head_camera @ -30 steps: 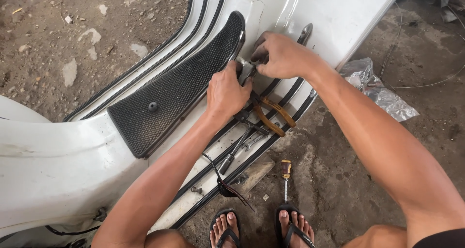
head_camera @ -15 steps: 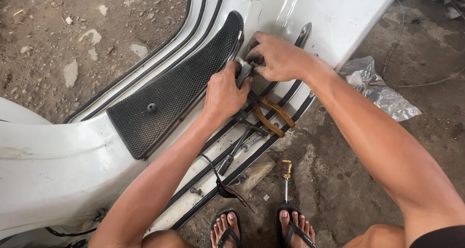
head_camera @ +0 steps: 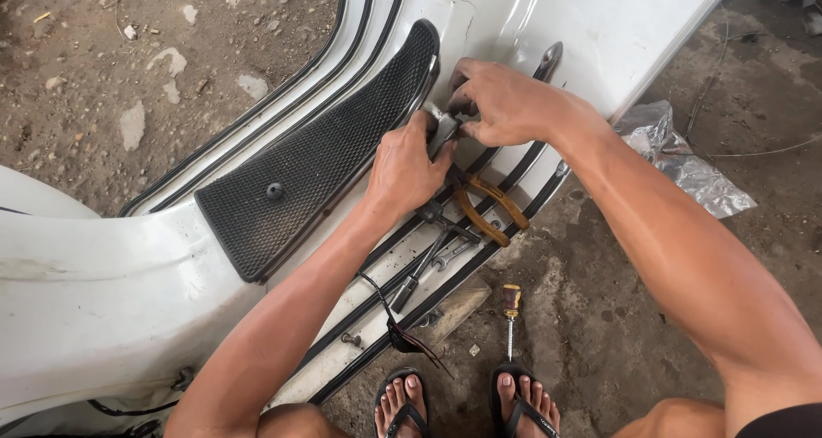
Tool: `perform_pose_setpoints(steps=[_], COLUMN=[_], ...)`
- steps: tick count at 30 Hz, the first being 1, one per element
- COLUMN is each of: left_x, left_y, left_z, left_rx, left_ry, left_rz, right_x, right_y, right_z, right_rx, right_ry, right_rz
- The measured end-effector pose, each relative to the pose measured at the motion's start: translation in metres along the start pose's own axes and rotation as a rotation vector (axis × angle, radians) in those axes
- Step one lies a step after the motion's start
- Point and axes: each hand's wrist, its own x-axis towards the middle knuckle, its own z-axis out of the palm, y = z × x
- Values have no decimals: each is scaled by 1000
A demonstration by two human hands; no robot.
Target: Tensioning and adjusting the pedal cable on a motorcycle using pliers and a screwdriver.
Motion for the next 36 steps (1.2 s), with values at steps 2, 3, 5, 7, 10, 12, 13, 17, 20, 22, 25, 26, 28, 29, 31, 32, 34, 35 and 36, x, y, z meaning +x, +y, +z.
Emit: perform_pose_setpoints(steps=[2,3,5,7,10,12,13,17,20,22,25,26,28,29,31,32,34,35,36], left_x=[0,-1,-4,-5,-5,-7,-7,-16,-16,-12,-9,-10,-6,-4,-2,-1,1,2,4], left_y=[10,14,21,19,20,23,24,21,27,19,13,13,19,22,22,21,28,32,29], left_z=[-7,-9,-12,-9,-9,-10,-10,-3,-11,-6,-5,-6,-16,-21,-22,-22,-27,-30,-29], left_rx=[-41,-41,-120,-119,-132,-148,-141,-196,-229,-235,-239,-236,-230,-224,-219,-212,-210,-209,-208], left_ry=[-90,-88,-118,-129,-124,-107,-128,-107,-81,-85,-85,-82,-117,-149,-154,-157,-155,-150,-152], left_rz=[-189,-187,-271,-290,-314,-323,-355,-306,-281,-291,-298,-296,-319,-341,-348,-358,-358,-360,-358], right_x=[-3,-5,-9,-4,-5,-9,-11,-26,-11,-12,-14,-15,-17,-18,-12,-10,-11,-12,-10], right_y=[-1,1,7,13,12,5,2,-16,15,3,-8,-11,-16,-18,-11,-7,-10,-12,-9], right_z=[1,3,9,10,7,4,1,-7,3,-6,-15,-16,-18,-19,-19,-18,-20,-20,-17], right_rx=[-18,-19,-80,-76,-56,-40,-34,-6,-47,9,174,284,332,379,356,334,340,344,345], right_ry=[-33,-30,133,137,139,133,119,34,11,48,120,154,161,168,206,242,252,259,260], right_rz=[41,41,-28,-35,-49,-58,-45,20,36,42,87,123,150,175,154,130,159,185,186])
